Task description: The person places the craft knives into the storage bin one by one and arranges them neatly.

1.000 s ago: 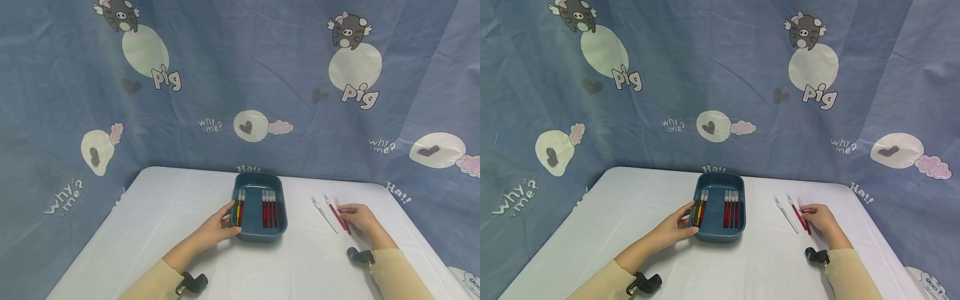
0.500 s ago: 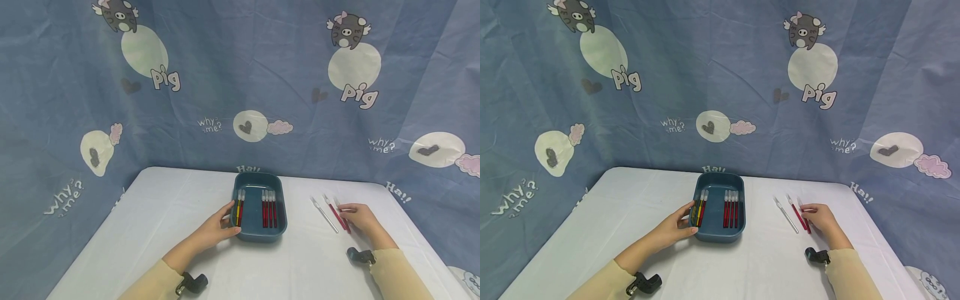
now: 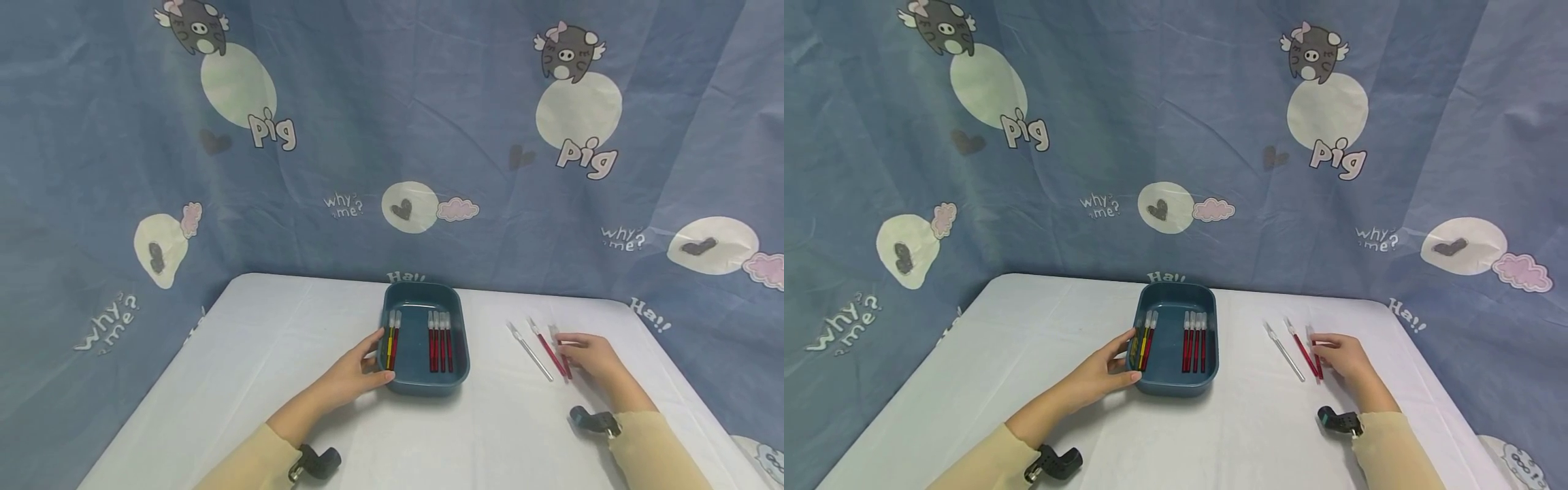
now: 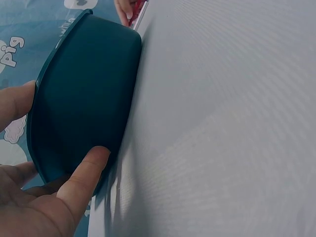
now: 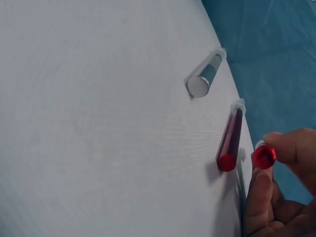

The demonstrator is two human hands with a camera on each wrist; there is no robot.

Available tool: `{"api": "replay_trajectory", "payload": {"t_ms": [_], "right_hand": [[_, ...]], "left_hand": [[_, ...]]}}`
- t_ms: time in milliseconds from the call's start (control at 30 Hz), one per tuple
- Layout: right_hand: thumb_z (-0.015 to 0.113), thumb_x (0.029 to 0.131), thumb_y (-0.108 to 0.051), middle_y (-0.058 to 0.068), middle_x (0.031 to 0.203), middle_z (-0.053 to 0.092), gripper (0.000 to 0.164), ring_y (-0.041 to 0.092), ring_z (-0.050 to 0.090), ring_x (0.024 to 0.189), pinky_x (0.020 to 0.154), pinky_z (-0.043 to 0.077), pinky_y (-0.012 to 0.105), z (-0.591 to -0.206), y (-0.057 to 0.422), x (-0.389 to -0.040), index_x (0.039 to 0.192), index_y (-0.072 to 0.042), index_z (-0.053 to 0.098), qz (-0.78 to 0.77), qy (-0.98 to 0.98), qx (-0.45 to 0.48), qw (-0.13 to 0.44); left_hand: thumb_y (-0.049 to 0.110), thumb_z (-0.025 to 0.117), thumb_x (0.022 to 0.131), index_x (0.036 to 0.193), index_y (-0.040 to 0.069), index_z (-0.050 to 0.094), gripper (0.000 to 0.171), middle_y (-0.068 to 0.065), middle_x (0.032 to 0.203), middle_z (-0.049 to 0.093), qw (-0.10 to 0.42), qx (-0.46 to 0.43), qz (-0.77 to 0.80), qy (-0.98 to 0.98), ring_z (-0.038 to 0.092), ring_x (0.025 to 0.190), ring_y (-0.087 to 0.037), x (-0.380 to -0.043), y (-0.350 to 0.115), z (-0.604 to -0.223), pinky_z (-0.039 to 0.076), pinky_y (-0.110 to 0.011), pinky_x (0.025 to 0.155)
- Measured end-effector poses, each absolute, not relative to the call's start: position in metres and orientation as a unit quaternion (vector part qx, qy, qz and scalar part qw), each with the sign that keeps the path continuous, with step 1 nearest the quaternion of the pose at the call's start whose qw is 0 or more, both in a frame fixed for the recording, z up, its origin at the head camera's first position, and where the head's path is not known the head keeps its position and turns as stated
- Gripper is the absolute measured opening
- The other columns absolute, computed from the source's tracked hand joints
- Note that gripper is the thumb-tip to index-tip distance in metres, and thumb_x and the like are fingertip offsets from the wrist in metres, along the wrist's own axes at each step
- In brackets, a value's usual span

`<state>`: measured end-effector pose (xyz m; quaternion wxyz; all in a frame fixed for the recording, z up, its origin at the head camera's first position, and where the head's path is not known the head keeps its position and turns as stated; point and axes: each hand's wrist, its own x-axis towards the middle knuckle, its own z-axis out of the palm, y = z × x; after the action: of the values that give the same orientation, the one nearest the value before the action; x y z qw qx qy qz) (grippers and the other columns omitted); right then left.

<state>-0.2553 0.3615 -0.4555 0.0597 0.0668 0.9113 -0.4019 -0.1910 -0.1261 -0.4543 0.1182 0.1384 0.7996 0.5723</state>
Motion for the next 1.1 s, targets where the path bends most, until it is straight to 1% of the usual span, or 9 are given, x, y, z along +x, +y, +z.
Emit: {"api": "replay_trajectory", "payload": {"t_ms": [167,267,433,667,733,767,867,967,1100], "right_hand": [[0.065,0.097,-0.025,0.030,0.133,0.057,0.047,0.019,0.066,0.096,0.078,0.054,0.031,-0.452,0.361,-0.249,0.135,0.002,0.059,-0.410,0.907,0.069,0.062],[0.064,0.098,-0.025,0.031,0.142,0.049,0.049,0.018,0.063,0.099,0.081,0.054,0.030,-0.448,0.360,-0.246,0.138,0.002,0.056,-0.427,0.898,0.073,0.070],[0.064,0.098,-0.020,0.032,0.151,0.036,0.050,0.010,0.059,0.099,0.079,0.053,0.020,-0.441,0.357,-0.241,0.141,0.005,0.052,-0.474,0.874,0.077,0.082],[0.062,0.099,-0.016,0.032,0.152,0.034,0.051,-0.002,0.054,0.096,0.079,0.053,0.015,-0.434,0.352,-0.235,0.142,0.007,0.049,-0.506,0.856,0.068,0.077],[0.062,0.099,-0.015,0.031,0.148,0.040,0.050,-0.002,0.056,0.093,0.078,0.054,0.017,-0.432,0.351,-0.233,0.142,0.007,0.049,-0.517,0.850,0.069,0.074],[0.062,0.099,-0.015,0.029,0.143,0.047,0.050,-0.002,0.058,0.091,0.078,0.054,0.017,-0.432,0.351,-0.232,0.142,0.007,0.050,-0.522,0.847,0.070,0.072],[0.064,0.098,-0.012,0.013,0.122,0.063,0.047,0.000,0.061,0.088,0.077,0.056,0.020,-0.428,0.350,-0.230,0.140,0.007,0.052,-0.552,0.828,0.073,0.069],[0.066,0.097,-0.011,-0.002,0.109,0.065,0.044,0.000,0.063,0.087,0.077,0.056,0.021,-0.424,0.347,-0.228,0.137,0.005,0.057,-0.578,0.810,0.070,0.065],[0.067,0.097,-0.009,-0.003,0.104,0.066,0.032,0.002,0.064,0.086,0.077,0.057,0.021,-0.420,0.341,-0.226,0.128,-0.005,0.068,-0.607,0.789,0.071,0.063]], "left_hand": [[0.026,0.076,0.091,0.161,0.015,0.020,0.090,-0.019,0.160,0.031,0.118,0.136,0.570,0.802,0.043,0.139,-0.040,-0.192,-0.127,-0.457,0.042,-0.054,0.108],[0.026,0.077,0.091,0.161,0.016,0.021,0.090,-0.019,0.159,0.031,0.117,0.134,0.570,0.802,0.044,0.138,-0.040,-0.191,-0.126,-0.457,0.042,-0.054,0.107],[0.025,0.077,0.091,0.161,0.017,0.021,0.090,-0.019,0.159,0.031,0.117,0.134,0.571,0.802,0.044,0.138,-0.040,-0.191,-0.126,-0.456,0.042,-0.055,0.107],[0.027,0.076,0.091,0.161,0.017,0.021,0.090,-0.019,0.160,0.031,0.114,0.137,0.570,0.802,0.044,0.138,-0.040,-0.191,-0.126,-0.456,0.043,-0.055,0.106],[0.027,0.076,0.091,0.161,0.016,0.021,0.090,-0.019,0.159,0.032,0.113,0.137,0.567,0.805,0.044,0.138,-0.040,-0.191,-0.126,-0.456,0.042,-0.055,0.106],[0.028,0.077,0.091,0.161,0.016,0.021,0.090,-0.019,0.159,0.032,0.113,0.136,0.565,0.806,0.044,0.138,-0.041,-0.191,-0.126,-0.456,0.042,-0.055,0.106],[0.029,0.077,0.091,0.161,0.017,0.022,0.090,-0.019,0.159,0.032,0.115,0.133,0.561,0.809,0.044,0.138,-0.040,-0.190,-0.126,-0.456,0.041,-0.055,0.107],[0.029,0.077,0.091,0.161,0.016,0.021,0.090,-0.018,0.159,0.032,0.116,0.133,0.561,0.809,0.044,0.138,-0.040,-0.190,-0.126,-0.456,0.042,-0.054,0.107],[0.028,0.076,0.091,0.161,0.016,0.021,0.090,-0.018,0.159,0.032,0.116,0.133,0.562,0.808,0.043,0.139,-0.039,-0.190,-0.126,-0.455,0.042,-0.054,0.107]]}}
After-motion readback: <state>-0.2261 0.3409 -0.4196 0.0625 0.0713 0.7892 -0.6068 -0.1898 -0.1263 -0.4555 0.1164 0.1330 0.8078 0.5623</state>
